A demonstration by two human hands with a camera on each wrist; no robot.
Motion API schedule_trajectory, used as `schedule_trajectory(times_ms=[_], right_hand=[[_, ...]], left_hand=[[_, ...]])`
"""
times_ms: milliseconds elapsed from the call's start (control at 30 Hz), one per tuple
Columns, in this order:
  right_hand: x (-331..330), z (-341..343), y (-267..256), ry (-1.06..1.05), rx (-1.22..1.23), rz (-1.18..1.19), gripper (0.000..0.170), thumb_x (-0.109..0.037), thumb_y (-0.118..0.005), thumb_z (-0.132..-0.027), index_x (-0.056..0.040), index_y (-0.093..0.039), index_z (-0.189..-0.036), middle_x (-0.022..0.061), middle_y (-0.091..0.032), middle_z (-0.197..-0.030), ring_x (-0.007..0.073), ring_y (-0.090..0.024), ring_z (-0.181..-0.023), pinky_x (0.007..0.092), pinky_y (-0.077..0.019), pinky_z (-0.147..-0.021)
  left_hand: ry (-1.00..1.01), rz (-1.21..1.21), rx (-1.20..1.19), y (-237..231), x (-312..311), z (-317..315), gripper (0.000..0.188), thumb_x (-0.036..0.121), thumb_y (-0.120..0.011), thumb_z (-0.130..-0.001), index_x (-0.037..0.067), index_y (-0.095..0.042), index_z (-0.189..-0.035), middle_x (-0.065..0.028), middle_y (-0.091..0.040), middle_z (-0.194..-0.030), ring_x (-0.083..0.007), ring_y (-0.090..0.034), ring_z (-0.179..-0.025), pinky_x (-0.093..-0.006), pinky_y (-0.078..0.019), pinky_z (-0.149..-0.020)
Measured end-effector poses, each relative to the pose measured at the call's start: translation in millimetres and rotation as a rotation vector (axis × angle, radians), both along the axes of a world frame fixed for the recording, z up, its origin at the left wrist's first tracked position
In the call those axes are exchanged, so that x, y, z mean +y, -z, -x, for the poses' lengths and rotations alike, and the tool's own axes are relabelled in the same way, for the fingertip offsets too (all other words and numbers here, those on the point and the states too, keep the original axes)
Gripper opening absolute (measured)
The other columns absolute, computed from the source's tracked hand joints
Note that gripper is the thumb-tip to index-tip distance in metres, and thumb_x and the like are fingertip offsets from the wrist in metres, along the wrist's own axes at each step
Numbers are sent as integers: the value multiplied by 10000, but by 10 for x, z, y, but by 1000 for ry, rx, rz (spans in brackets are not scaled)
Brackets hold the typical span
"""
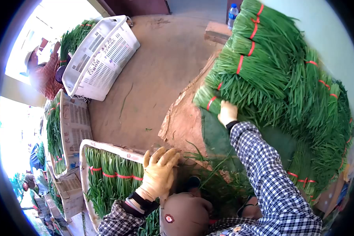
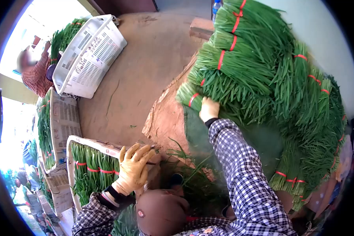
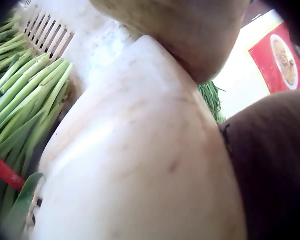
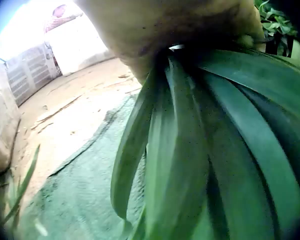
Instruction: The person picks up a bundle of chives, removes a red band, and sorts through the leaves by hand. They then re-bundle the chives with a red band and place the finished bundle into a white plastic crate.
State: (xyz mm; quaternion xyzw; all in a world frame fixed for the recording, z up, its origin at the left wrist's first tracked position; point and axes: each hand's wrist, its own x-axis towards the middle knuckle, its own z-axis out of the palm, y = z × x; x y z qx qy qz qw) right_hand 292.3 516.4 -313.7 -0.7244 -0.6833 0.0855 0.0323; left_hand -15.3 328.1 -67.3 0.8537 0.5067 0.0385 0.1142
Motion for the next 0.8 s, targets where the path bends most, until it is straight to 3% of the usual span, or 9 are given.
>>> schedule_trajectory(times_ms=[100,233,367,467,567,633,667,700,800], right_hand=[[-587,-107,-231,-250,-20,-9,426,-261,-826,-664,-97,-639,-1010,117,-688,-934,335,-668,-914,481,-500,-797],[-1410,-334,-844,-438,145,165,431,-224,-824,-667,-77,-678,-1045,141,-705,-988,365,-665,-955,468,-515,-897],[-2050,-583,-1954,-716,21,185,622,-141,-789,-663,-71,-671,-1271,101,-726,-1009,305,-672,-1023,405,-487,-970],[-2514,-746,-2887,-839,-23,39,581,-104,-730,-728,-105,-658,-1305,73,-714,-1044,250,-662,-1028,413,-430,-1088],[-3029,-818,-3717,-860,-82,-106,535,-88,-659,-815,-110,-630,-1349,42,-694,-1080,222,-654,-1055,428,-397,-1158],[-3354,-823,-4109,-866,-140,-176,504,-84,-620,-857,-116,-620,-1360,22,-675,-1100,208,-644,-1077,435,-385,-1183],[-3506,-834,-4254,-921,-208,-328,491,-97,-632,-855,-135,-629,-1345,-1,-634,-1114,184,-608,-1107,442,-405,-1165],[-3640,-851,-4365,-975,-277,-480,479,-111,-644,-853,-155,-637,-1330,-24,-593,-1127,160,-571,-1137,449,-424,-1147],[-3955,-860,-4522,-971,-313,-527,477,-112,-619,-867,-154,-621,-1342,-14,-560,-1155,166,-539,-1177,432,-447,-1139]], left_hand=[[1,-24,-29,48,-24,19,614,148,-615,-774,166,-612,-1387,-34,-532,-1473,-312,-424,-1386,-558,-189,-1196],[-18,-70,-4,141,-52,51,524,160,-609,-805,217,-635,-1325,2,-556,-1456,-290,-446,-1389,-576,-223,-1193],[-7,-31,10,225,-28,92,507,243,-619,-834,202,-640,-1340,-28,-561,-1468,-305,-425,-1415,-595,-199,-1206],[-53,90,10,186,25,44,549,408,-667,-897,170,-618,-1390,-71,-532,-1496,-327,-366,-1464,-637,-177,-1203],[114,141,-258,-176,9,-328,676,467,-732,-902,120,-559,-1456,-163,-586,-1438,-376,-466,-1404,-507,-352,-1175],[94,553,-525,-724,-271,-780,752,488,-734,-935,66,-497,-1509,-201,-575,-1460,-352,-499,-1389,-422,-403,-1153],[161,777,-682,-551,-349,-956,814,544,-691,-963,19,-449,-1536,-204,-537,-1505,-297,-494,-1394,-405,-400,-1155],[106,1054,-620,-1147,-605,-1113,874,574,-679,-959,0,-404,-1557,-186,-502,-1539,-261,-469,-1410,-401,-379,-1170],[403,1416,-767,-740,-886,-1486,987,584,-740,-906,-25,-341,-1573,-181,-516,-1512,-257,-463,-1406,-371,-372,-1167]])
